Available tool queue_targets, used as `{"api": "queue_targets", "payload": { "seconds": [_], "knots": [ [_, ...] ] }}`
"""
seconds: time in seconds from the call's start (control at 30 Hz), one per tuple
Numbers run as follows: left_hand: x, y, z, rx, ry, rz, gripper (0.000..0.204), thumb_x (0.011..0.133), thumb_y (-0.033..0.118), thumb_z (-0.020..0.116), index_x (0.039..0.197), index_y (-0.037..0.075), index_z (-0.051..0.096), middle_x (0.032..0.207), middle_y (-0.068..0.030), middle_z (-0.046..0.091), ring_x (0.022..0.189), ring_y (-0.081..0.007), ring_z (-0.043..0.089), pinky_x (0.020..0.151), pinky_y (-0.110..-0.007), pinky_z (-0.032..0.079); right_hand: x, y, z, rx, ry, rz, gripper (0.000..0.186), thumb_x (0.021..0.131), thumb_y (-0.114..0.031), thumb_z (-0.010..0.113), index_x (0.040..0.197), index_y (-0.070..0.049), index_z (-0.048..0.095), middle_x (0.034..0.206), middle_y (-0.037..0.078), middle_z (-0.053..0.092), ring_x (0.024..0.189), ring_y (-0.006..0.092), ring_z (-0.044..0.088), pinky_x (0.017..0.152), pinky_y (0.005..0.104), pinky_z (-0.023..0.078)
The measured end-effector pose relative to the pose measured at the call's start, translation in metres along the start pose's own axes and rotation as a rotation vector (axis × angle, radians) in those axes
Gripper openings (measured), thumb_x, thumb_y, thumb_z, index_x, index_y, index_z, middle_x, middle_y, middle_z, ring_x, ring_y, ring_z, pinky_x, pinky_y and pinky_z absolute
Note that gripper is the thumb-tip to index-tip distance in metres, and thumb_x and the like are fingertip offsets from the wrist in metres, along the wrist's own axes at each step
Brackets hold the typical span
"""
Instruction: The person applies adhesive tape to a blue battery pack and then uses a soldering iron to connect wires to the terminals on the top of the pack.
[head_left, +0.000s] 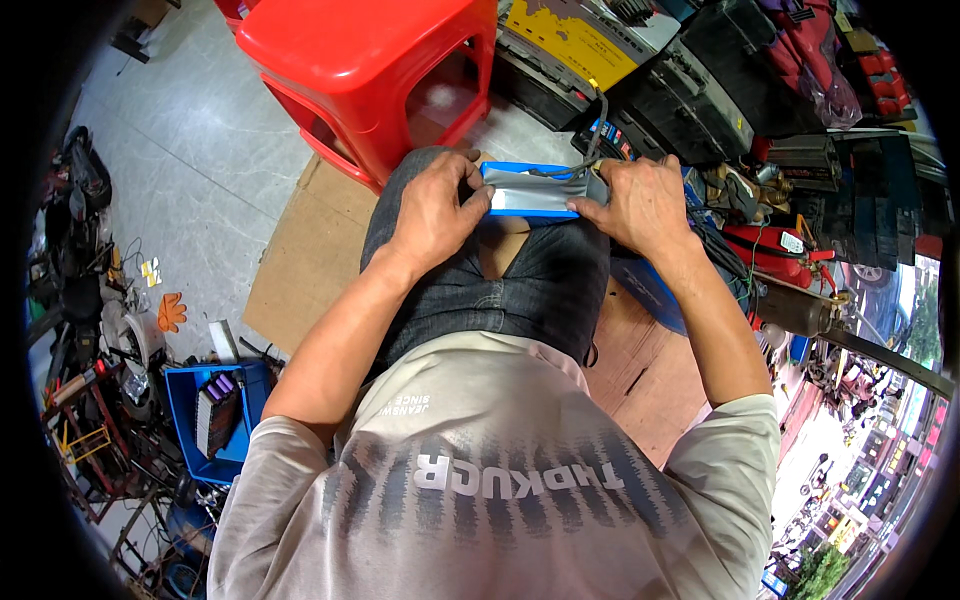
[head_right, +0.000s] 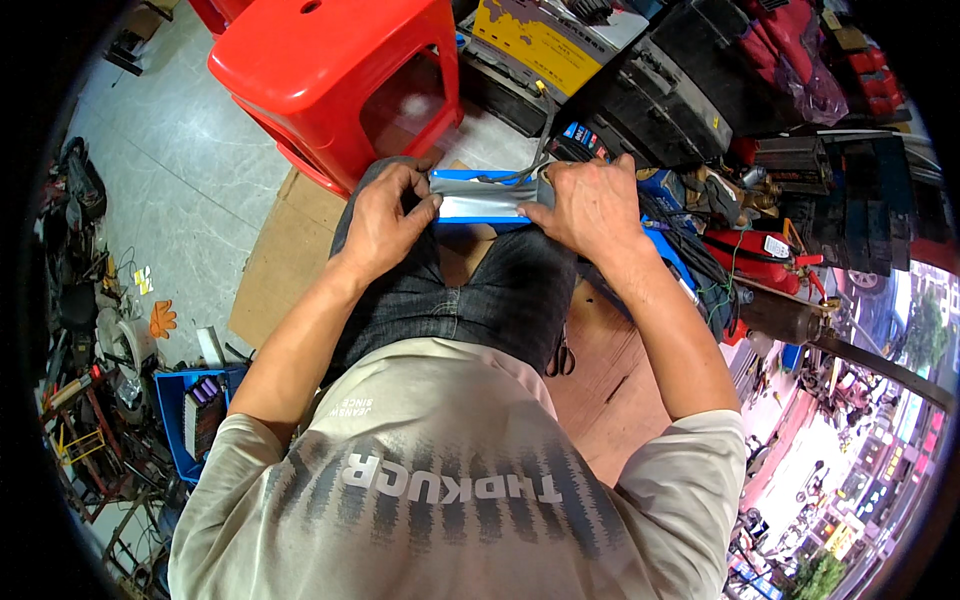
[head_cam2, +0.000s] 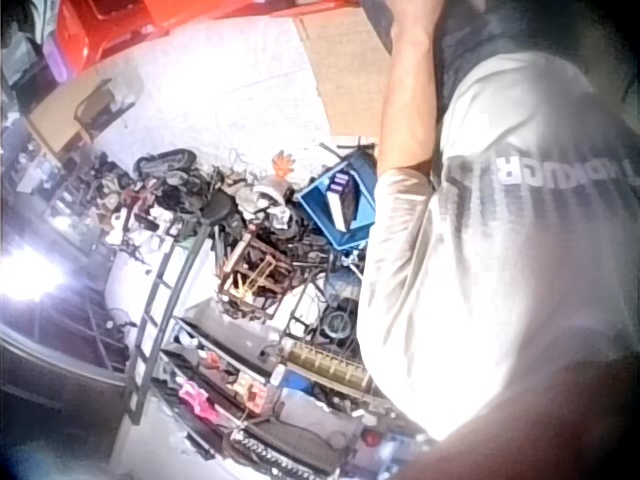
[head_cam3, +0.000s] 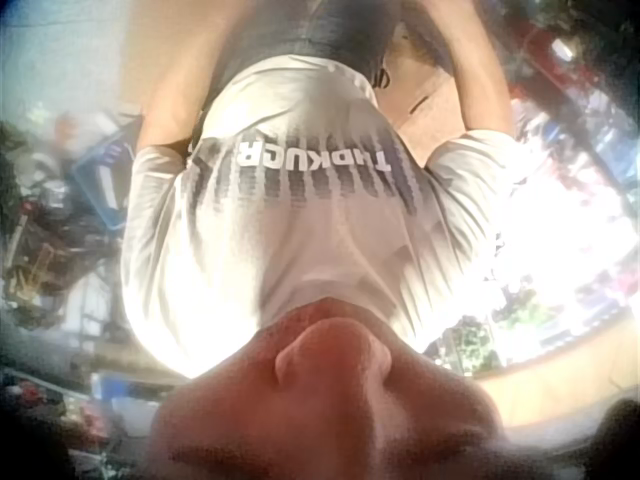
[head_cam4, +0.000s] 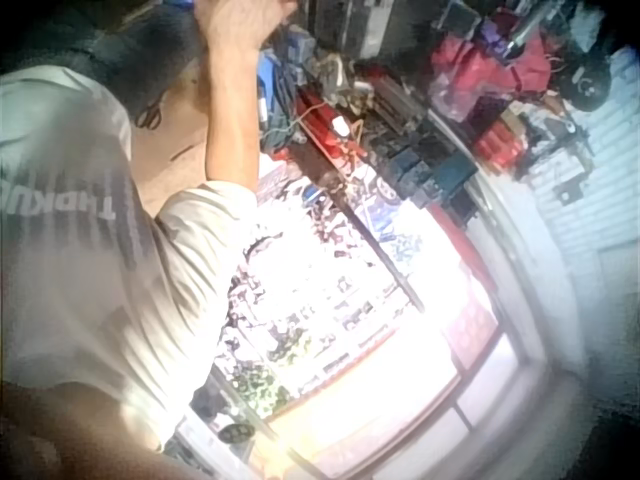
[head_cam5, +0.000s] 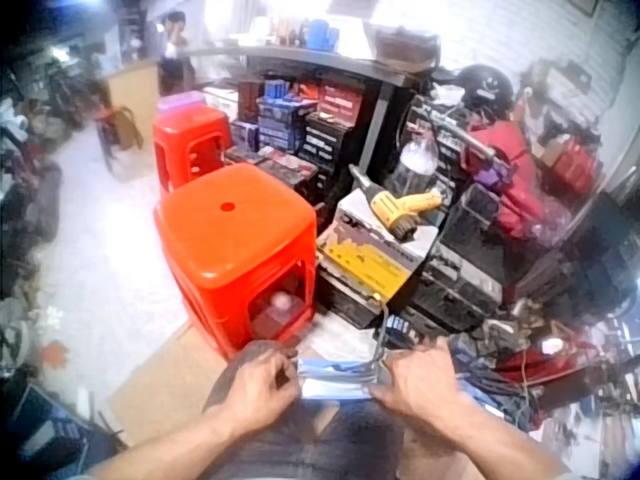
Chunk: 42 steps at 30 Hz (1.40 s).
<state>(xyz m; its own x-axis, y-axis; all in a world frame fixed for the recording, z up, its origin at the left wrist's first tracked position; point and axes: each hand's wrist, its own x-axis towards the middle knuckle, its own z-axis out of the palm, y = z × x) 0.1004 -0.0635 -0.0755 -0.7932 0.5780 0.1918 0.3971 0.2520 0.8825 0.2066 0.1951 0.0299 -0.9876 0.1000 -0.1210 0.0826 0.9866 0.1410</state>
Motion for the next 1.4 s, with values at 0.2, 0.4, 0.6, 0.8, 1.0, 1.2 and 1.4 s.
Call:
{"api": "queue_targets", "payload": {
  "seconds": [0.2, 0.4, 0.6, 0.8, 1.0, 1.2, 1.4],
  "knots": [
    [-0.004, 0.000, 0.000, 0.052, 0.023, 0.029, 0.022, 0.095, 0.012, 0.082, 0.101, 0.000, 0.065, 0.102, -0.0163, 0.067, 0.083, -0.0331, 0.066, 0.077, -0.042, 0.054, 0.001, 0.000, -0.002, -0.004, -0.022, 0.004, 0.055, 0.085, -0.064, 0.087, 0.085, -0.009, 0.079, 0.076, 0.017, 0.077, 0.081, 0.0366, 0.078, 0.086, 0.0528, 0.050],
    [-0.005, -0.003, 0.000, 0.077, 0.005, 0.032, 0.023, 0.096, 0.013, 0.082, 0.103, 0.001, 0.063, 0.124, -0.0197, 0.073, 0.083, -0.0323, 0.067, 0.077, -0.042, 0.055, -0.002, 0.000, 0.004, -0.002, 0.024, -0.004, 0.056, 0.085, -0.064, 0.087, 0.085, -0.010, 0.078, 0.076, 0.016, 0.077, 0.081, 0.0362, 0.078, 0.086, 0.0524, 0.050],
    [-0.008, 0.000, 0.002, 0.094, 0.026, 0.038, 0.026, 0.095, 0.011, 0.082, 0.107, 0.002, 0.062, 0.138, -0.0225, 0.073, 0.087, -0.0331, 0.069, 0.079, -0.042, 0.056, -0.002, 0.000, 0.004, -0.010, 0.031, 0.000, 0.055, 0.085, -0.065, 0.087, 0.086, -0.010, 0.079, 0.076, 0.016, 0.078, 0.080, 0.0359, 0.078, 0.086, 0.0520, 0.051],
    [-0.009, -0.003, 0.007, 0.098, 0.062, 0.058, 0.027, 0.095, 0.010, 0.083, 0.109, 0.002, 0.061, 0.139, -0.0218, 0.073, 0.094, -0.0339, 0.071, 0.083, -0.041, 0.058, -0.003, 0.000, 0.004, 0.004, 0.029, 0.011, 0.055, 0.085, -0.065, 0.087, 0.088, -0.010, 0.081, 0.076, 0.016, 0.078, 0.079, 0.0363, 0.078, 0.086, 0.0516, 0.051],
    [-0.010, -0.006, 0.006, 0.147, 0.081, 0.105, 0.027, 0.095, 0.011, 0.082, 0.109, 0.002, 0.062, 0.139, -0.0212, 0.073, 0.108, -0.0366, 0.072, 0.089, -0.043, 0.058, -0.001, -0.001, 0.001, 0.012, -0.027, 0.032, 0.056, 0.085, -0.065, 0.087, 0.093, -0.010, 0.084, 0.075, 0.017, 0.078, 0.079, 0.0377, 0.078, 0.088, 0.0518, 0.052],
    [-0.008, -0.005, 0.004, 0.165, 0.054, 0.105, 0.028, 0.094, 0.012, 0.083, 0.110, 0.003, 0.062, 0.140, -0.0212, 0.072, 0.119, -0.0395, 0.070, 0.097, -0.046, 0.057, 0.001, 0.005, 0.001, 0.063, -0.085, 0.036, 0.053, 0.086, -0.060, 0.086, 0.101, -0.010, 0.087, 0.079, 0.018, 0.079, 0.082, 0.0386, 0.078, 0.091, 0.0527, 0.053],
    [-0.006, -0.004, 0.002, 0.167, 0.051, 0.096, 0.030, 0.093, 0.013, 0.084, 0.111, 0.003, 0.062, 0.137, -0.0214, 0.072, 0.120, -0.0411, 0.069, 0.100, -0.047, 0.057, 0.006, 0.013, -0.003, 0.113, -0.165, 0.021, 0.051, 0.086, -0.056, 0.085, 0.105, -0.009, 0.087, 0.085, 0.020, 0.081, 0.088, 0.0404, 0.079, 0.094, 0.0526, 0.054]
  ]
}}
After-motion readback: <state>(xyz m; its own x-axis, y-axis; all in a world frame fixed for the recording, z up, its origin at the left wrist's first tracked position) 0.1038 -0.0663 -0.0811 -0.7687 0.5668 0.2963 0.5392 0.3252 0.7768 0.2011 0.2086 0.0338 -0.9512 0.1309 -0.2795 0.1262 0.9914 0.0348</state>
